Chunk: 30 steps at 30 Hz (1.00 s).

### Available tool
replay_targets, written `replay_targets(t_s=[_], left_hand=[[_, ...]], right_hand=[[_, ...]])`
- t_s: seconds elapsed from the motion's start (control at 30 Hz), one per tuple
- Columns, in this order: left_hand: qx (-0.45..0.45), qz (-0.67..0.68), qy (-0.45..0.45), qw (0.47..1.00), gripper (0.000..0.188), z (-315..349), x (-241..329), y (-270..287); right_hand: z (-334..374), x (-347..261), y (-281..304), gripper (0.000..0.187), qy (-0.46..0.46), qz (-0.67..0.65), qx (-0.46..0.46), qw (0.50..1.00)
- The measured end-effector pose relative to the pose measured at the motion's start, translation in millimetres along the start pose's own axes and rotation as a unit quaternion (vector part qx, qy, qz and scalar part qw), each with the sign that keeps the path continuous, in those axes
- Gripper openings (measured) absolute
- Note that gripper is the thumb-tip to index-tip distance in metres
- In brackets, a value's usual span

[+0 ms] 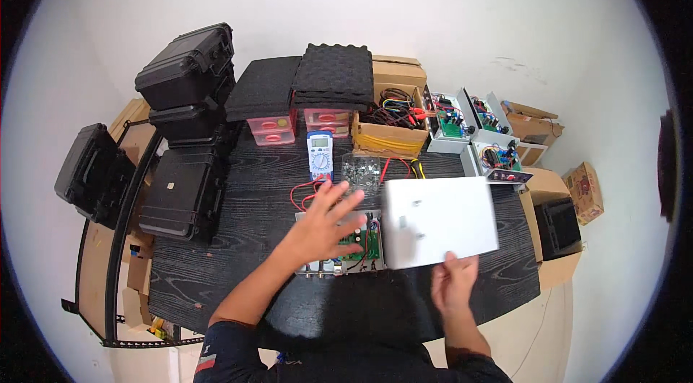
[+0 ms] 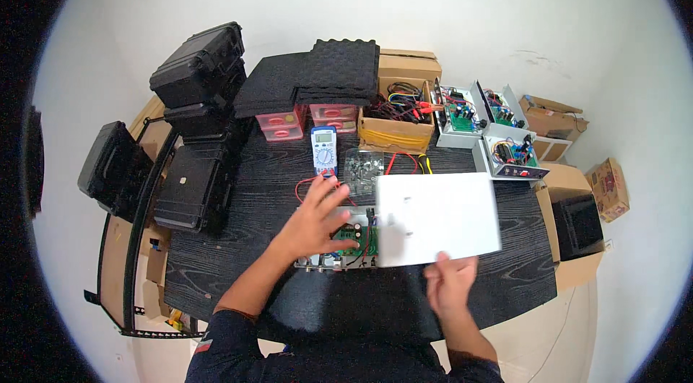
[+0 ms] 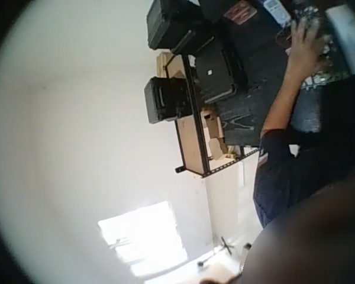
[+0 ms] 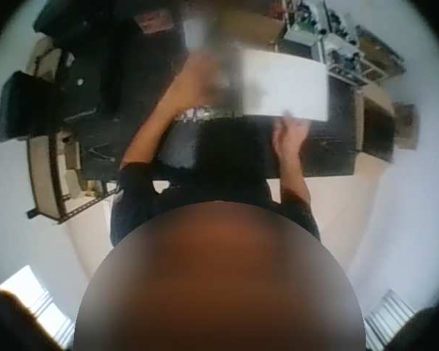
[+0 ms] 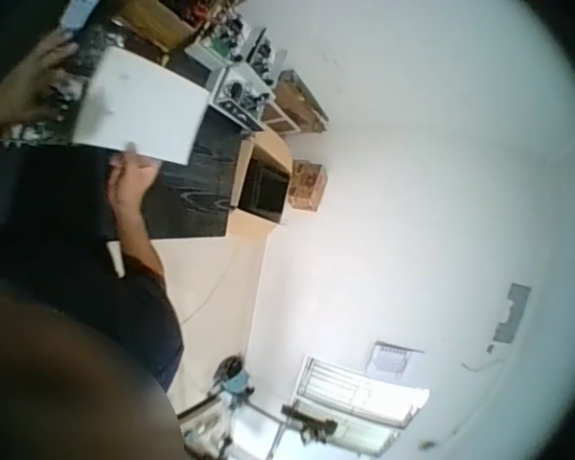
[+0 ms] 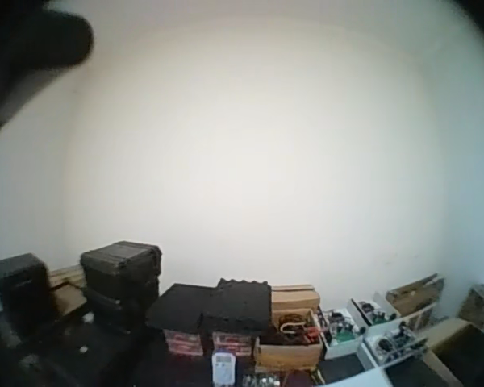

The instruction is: The person tests a circuit board with a multimeter, then places a white metal enclosure over it. They secure the enclosure by inserting and tightening screws with a screwdriver. The person works at a cluttered table with various electronic components and tools.

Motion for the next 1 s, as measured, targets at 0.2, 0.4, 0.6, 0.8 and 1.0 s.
replay_targets(t_s=[0.2,0.4,0.6,0.8,1.0], left_hand=[[0.147,-0.025,-0.007,0.989,0.077,35,3,9],[0.243,0.09,0.108,0.96,0.069,48,-12,25],[0.274,0.118,0.197,0.934,0.049,43,-12,42],[0.175,0.129,0.236,0.947,0.037,59,-16,36],[0.097,0.122,0.242,0.958,0.054,73,-21,26]], right_hand=[[15,53,-51,0.068,-0.073,0.107,-0.182,0.975],[2,74,-66,0.037,-0.009,0.414,-0.435,0.799],[-23,30,-79,0.051,0.04,0.622,-0.212,0.753],[-53,37,-74,0.071,0.239,0.531,-0.189,0.79],[-67,65,-59,0.074,0.215,0.549,-0.207,0.781]])
Point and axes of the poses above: each hand's wrist, its own z-axis away from the middle knuckle, its own y-axis out of the back of the hand, x = y × z, the point moved 5 cm from there along -z, towards the middle knuckle, and after that the axes turned 10 degrees about -y, right-handed, at the moved point
